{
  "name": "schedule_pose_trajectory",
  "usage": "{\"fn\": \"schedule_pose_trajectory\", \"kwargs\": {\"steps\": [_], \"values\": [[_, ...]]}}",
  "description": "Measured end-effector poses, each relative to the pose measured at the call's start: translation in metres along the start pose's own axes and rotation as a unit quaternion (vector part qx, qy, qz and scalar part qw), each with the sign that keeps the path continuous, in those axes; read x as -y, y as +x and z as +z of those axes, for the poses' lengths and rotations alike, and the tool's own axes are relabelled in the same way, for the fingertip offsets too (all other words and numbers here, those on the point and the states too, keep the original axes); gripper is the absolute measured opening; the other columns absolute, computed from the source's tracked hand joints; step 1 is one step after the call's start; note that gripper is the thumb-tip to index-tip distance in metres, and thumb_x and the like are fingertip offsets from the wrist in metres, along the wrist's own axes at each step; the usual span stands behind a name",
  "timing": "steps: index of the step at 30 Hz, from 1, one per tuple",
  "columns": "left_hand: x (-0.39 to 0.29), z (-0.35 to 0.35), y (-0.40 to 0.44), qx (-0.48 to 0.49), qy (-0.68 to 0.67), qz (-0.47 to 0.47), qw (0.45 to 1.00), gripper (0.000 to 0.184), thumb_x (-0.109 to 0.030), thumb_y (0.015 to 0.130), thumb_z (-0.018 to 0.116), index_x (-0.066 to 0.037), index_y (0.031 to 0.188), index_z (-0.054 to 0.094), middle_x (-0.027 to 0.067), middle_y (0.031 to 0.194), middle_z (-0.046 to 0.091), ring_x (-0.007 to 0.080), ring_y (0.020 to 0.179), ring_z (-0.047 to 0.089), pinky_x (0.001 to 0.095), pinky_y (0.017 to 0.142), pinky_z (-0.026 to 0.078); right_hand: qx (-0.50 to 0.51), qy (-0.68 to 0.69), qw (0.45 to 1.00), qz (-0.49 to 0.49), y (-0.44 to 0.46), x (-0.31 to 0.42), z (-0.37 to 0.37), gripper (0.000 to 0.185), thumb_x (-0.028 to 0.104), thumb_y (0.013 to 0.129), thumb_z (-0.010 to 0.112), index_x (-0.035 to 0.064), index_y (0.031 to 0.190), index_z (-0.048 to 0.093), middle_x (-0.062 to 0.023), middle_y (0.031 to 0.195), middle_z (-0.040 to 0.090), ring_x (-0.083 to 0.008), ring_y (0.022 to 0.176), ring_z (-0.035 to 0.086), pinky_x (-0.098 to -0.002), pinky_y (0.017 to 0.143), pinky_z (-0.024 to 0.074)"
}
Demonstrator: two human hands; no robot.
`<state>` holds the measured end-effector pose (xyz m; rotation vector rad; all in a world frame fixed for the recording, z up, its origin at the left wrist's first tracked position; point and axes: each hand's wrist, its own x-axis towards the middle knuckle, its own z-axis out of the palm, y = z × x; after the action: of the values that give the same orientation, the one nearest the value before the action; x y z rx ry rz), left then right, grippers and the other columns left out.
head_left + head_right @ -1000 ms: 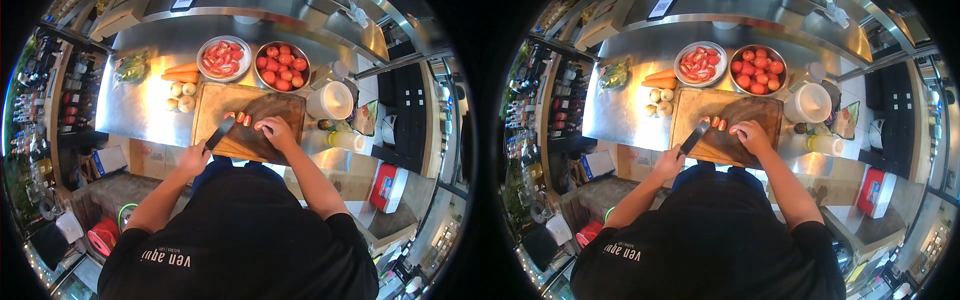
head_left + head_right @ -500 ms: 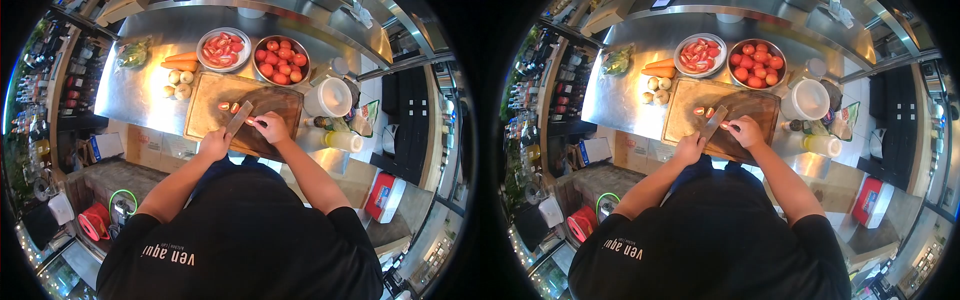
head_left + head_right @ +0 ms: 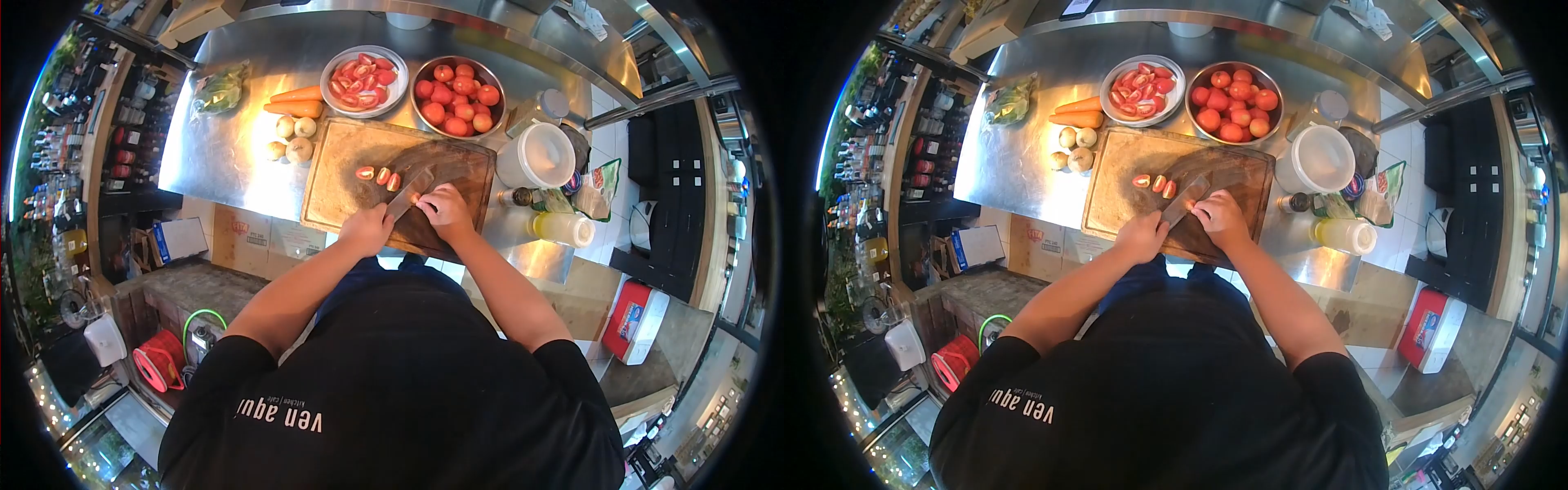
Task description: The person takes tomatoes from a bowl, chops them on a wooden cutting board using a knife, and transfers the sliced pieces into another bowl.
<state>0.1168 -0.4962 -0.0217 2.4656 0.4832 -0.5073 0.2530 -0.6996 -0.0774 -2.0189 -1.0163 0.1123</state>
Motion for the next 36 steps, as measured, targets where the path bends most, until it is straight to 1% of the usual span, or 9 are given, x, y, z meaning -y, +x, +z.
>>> {"fn": "schedule_pose_trajectory", "kwargs": {"steps": [8,11,13,14,17,18,20,22,36], "values": [[0.038,-0.019,-0.059,0.055,0.029,-0.031,0.998,0.037,-0.04,0.112,0.058,-0.005,0.116,0.067,0.0311,0.1,0.076,0.0538,0.099,0.074,0.063,0.089,0.058,-0.036,0.0,0.999,-0.007,-0.003,-0.001,0.003,0.008,0.012,0.091,0.081,0.0043,0.094,0.08,-0.0129,0.094,0.079,-0.0373,0.099,0.07,-0.0473,0.092,0.0563],[0.057,-0.021,-0.071,0.068,0.054,-0.01,0.996,0.037,-0.04,0.112,0.058,-0.005,0.115,0.068,0.0315,0.099,0.076,0.0538,0.098,0.074,0.0631,0.089,0.058,-0.086,-0.04,0.994,0.048,0.001,-0.01,-0.002,0.009,0.008,0.089,0.081,0.0043,0.097,0.079,-0.0134,0.093,0.078,-0.0376,0.1,0.07,-0.0481,0.092,0.0565],[0.059,-0.028,-0.077,0.076,0.069,-0.011,0.995,0.037,-0.039,0.111,0.059,-0.004,0.112,0.069,0.0306,0.096,0.076,0.0539,0.096,0.073,0.0633,0.089,0.058,-0.09,-0.031,0.993,0.074,0.005,-0.017,-0.005,0.02,0.004,0.086,0.08,0.0051,0.107,0.078,-0.0147,0.098,0.077,-0.0382,0.1,0.07,-0.0483,0.092,0.057],[0.061,-0.03,-0.079,0.075,0.068,-0.012,0.995,0.037,-0.039,0.111,0.059,-0.004,0.112,0.069,0.0306,0.096,0.076,0.0539,0.096,0.073,0.0633,0.089,0.058,-0.096,-0.012,0.991,0.094,0.006,-0.01,-0.008,0.034,0.002,0.084,0.078,0.0072,0.118,0.076,-0.0146,0.108,0.075,-0.0379,0.106,0.069,-0.0493,0.095,0.0564],[0.071,-0.032,-0.084,0.073,0.023,-0.019,0.997,0.037,-0.038,0.11,0.061,-0.002,0.108,0.069,0.0294,0.094,0.076,0.0532,0.095,0.073,0.0629,0.087,0.057,-0.045,-0.007,0.998,0.031,0.015,0.02,-0.024,0.043,0.002,0.082,0.079,0.0098,0.124,0.075,-0.0108,0.118,0.073,-0.0352,0.114,0.066,-0.0489,0.098,0.0551],[0.075,-0.031,-0.085,0.031,-0.005,-0.002,1.0,0.036,-0.037,0.109,0.063,-0.001,0.108,0.069,0.029,0.094,0.076,0.0527,0.095,0.073,0.0621,0.087,0.057,-0.043,-0.008,0.999,0.03,0.02,0.025,-0.028,0.043,0.002,0.082,0.079,0.0098,0.124,0.075,-0.0108,0.118,0.073,-0.0352,0.114,0.066,-0.0489,0.098,0.0551],[0.078,-0.031,-0.085,-0.01,-0.035,0.012,0.999,0.035,-0.035,0.109,0.064,-0.001,0.107,0.069,0.0285,0.094,0.076,0.0522,0.095,0.073,0.0612,0.086,0.057,0.047,-0.084,0.993,-0.064,0.026,0.033,-0.031,0.039,0.004,0.08,0.081,0.0107,0.119,0.077,-0.0056,0.12,0.072,-0.0325,0.119,0.064,-0.0478,0.099,0.0534],[0.075,-0.032,-0.079,-0.06,-0.1,0.052,0.992,0.032,-0.032,0.108,0.065,0.0,0.107,0.07,0.0276,0.096,0.077,0.0513,0.095,0.074,0.0596,0.085,0.057,0.06,-0.091,0.992,-0.067,0.025,0.025,-0.026,0.036,0.006,0.079,0.082,0.0106,0.115,0.078,-0.0043,0.118,0.073,-0.0316,0.117,0.064,-0.0468,0.098,0.053],[0.087,-0.031,-0.077,-0.068,-0.066,0.026,0.995,0.031,-0.031,0.106,0.068,0.0,0.108,0.069,0.0294,0.092,0.074,0.0536,0.094,0.072,0.0614,0.082,0.056,0.066,-0.101,0.99,-0.069,0.036,0.009,-0.017,0.014,0.017,0.084,0.087,0.0116,0.093,0.078,-0.0024,0.103,0.074,-0.0282,0.108,0.065,-0.0443,0.092,0.0503]]}}
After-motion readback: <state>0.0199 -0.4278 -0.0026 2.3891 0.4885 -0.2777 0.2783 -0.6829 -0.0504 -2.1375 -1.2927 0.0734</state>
